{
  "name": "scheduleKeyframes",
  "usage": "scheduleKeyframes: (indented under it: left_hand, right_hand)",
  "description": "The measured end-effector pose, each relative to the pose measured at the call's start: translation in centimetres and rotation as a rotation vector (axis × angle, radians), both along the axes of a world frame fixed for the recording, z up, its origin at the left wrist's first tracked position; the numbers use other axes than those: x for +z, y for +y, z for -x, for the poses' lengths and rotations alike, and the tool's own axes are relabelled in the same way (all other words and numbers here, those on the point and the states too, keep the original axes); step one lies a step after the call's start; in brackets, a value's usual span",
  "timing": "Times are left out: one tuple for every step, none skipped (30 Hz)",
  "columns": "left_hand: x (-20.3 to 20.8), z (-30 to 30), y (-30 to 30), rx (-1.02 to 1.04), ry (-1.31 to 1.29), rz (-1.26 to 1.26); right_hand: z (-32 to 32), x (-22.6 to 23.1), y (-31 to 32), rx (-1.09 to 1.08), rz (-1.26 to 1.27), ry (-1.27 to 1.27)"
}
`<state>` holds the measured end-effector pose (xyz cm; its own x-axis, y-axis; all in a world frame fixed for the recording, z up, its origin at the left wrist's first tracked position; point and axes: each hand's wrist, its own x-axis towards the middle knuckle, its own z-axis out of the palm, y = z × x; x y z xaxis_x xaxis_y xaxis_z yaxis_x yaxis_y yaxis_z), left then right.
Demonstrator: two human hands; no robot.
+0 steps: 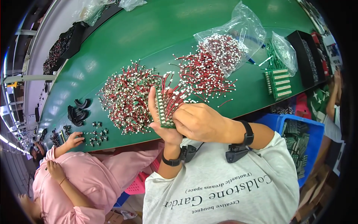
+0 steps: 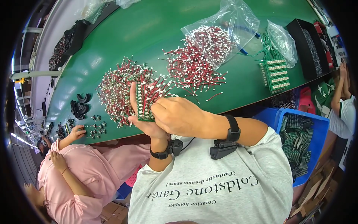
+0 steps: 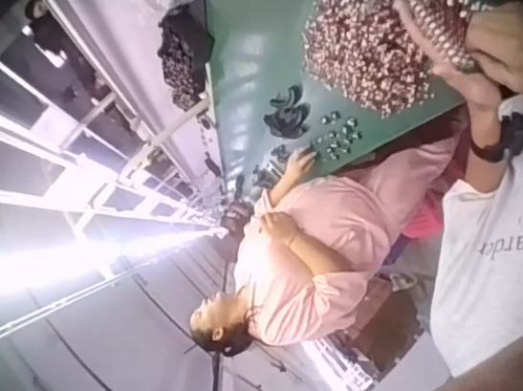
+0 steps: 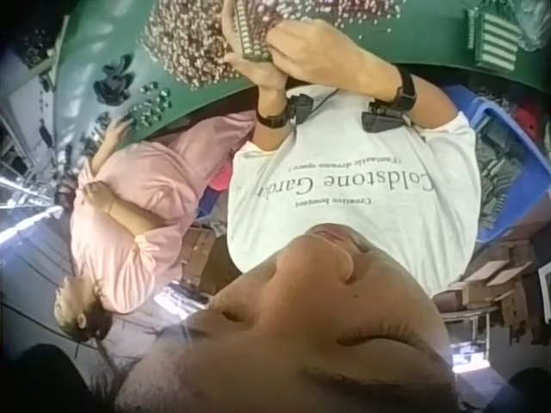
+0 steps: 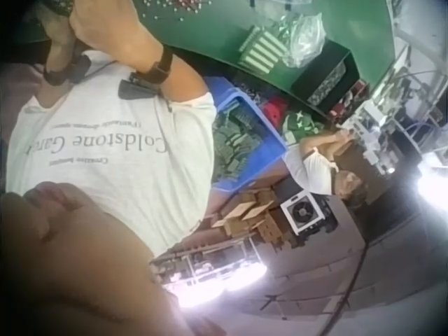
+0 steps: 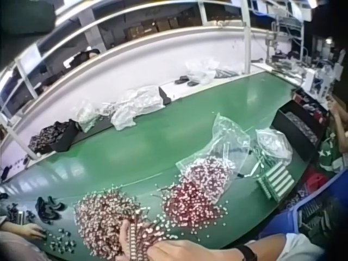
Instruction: Manually inserting electronic components into circuit boards at a factory workstation.
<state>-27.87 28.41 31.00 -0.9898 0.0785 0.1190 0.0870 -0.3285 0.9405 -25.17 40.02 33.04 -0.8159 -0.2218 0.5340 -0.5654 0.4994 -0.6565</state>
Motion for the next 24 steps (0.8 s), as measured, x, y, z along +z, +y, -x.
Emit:
scheduleKeyframes:
  left_hand:
    - [-0.7,0.1,-0.1,-0.021,0.079,-0.026]
    - [-0.6,0.0,-0.2,-0.023,0.078,-0.028]
    - [-0.5,0.0,-0.3,-0.059,0.055,-0.046]
    - [-0.5,0.1,-0.4,-0.094,0.032,-0.065]
    - [-0.7,0.2,-0.6,-0.119,0.047,-0.055]
    - [-0.8,0.0,-0.6,-0.118,0.047,-0.058]
    - [-0.8,-0.1,-0.6,-0.123,0.049,-0.038]
    - [-0.9,-0.2,-0.6,-0.127,0.05,-0.019]
    - [-1.1,-0.3,-0.6,-0.141,0.034,-0.025]
    - [-1.2,-0.3,-0.6,-0.142,0.031,-0.026]
    - [-1.4,-0.4,-0.5,-0.13,0.022,-0.016]
    - [-1.5,-0.3,-0.4,-0.119,0.014,-0.005]
    - [-1.2,-0.3,-0.5,-0.122,0.002,0.007]
    - [-1.3,-0.3,-0.5,-0.122,0.0,0.004]
    - [-1.5,-0.2,-0.6,-0.088,0.0,-0.012]
    - [-1.7,-0.1,-0.7,-0.054,0.0,-0.028]
    - [-1.6,0.3,-0.8,0.005,0.043,0.002]
    - [-1.5,0.4,-1.3,0.041,0.017,0.004]
    - [-1.6,0.8,-2.0,0.074,0.009,-0.076]
    - [-1.7,1.3,-2.8,0.108,0.001,-0.155]
    - [-1.3,1.7,-3.5,0.105,0.003,-0.164]
    - [-1.0,2.2,-4.2,0.104,0.007,-0.173]
    - [-1.4,2.7,-5.1,0.114,-0.003,-0.25]
    - [-1.6,2.9,-5.7,0.087,0.002,-0.255]
  right_hand:
    - [0.0,0.1,0.2,0.035,-0.066,0.043]
    - [-0.2,0.1,0.2,0.032,-0.067,0.042]
    - [-0.3,-0.1,0.1,0.01,-0.075,0.014]
    - [-0.3,-0.2,0.1,-0.011,-0.083,-0.015]
    - [-0.4,-0.2,0.1,-0.01,-0.084,-0.018]
    - [-0.6,-0.2,0.1,-0.049,-0.098,-0.033]
    - [-0.8,-0.2,0.1,-0.087,-0.111,-0.049]
    - [-0.7,-0.2,0.2,-0.085,-0.114,-0.05]
    - [-0.7,-0.3,0.2,-0.082,-0.114,-0.049]
    - [-0.7,-0.5,0.1,-0.078,-0.114,-0.049]
    - [-0.7,-0.7,0.0,-0.077,-0.116,-0.052]
    - [-0.6,-0.9,-0.1,-0.075,-0.111,-0.06]
    - [-0.5,-1.1,-0.2,-0.073,-0.106,-0.068]
    - [-0.3,-1.2,-0.3,-0.073,-0.109,-0.071]
    - [-0.2,-1.4,-0.4,-0.065,-0.056,-0.077]
    - [0.0,-1.5,-0.4,-0.057,-0.004,-0.084]
    - [0.2,-1.3,0.0,-0.058,-0.01,-0.09]
    - [0.6,-0.7,0.7,-0.061,0.044,-0.024]
    - [1.0,-0.1,1.6,-0.063,0.097,0.043]
    - [1.3,0.3,2.9,-0.115,0.076,0.046]
    - [1.5,-0.3,4.3,-0.153,0.027,0.052]
    - [1.6,-1.0,5.4,-0.189,-0.022,0.06]
    - [1.2,-1.7,6.0,-0.187,-0.028,0.057]
    - [0.6,-2.6,6.4,-0.164,-0.153,-0.04]
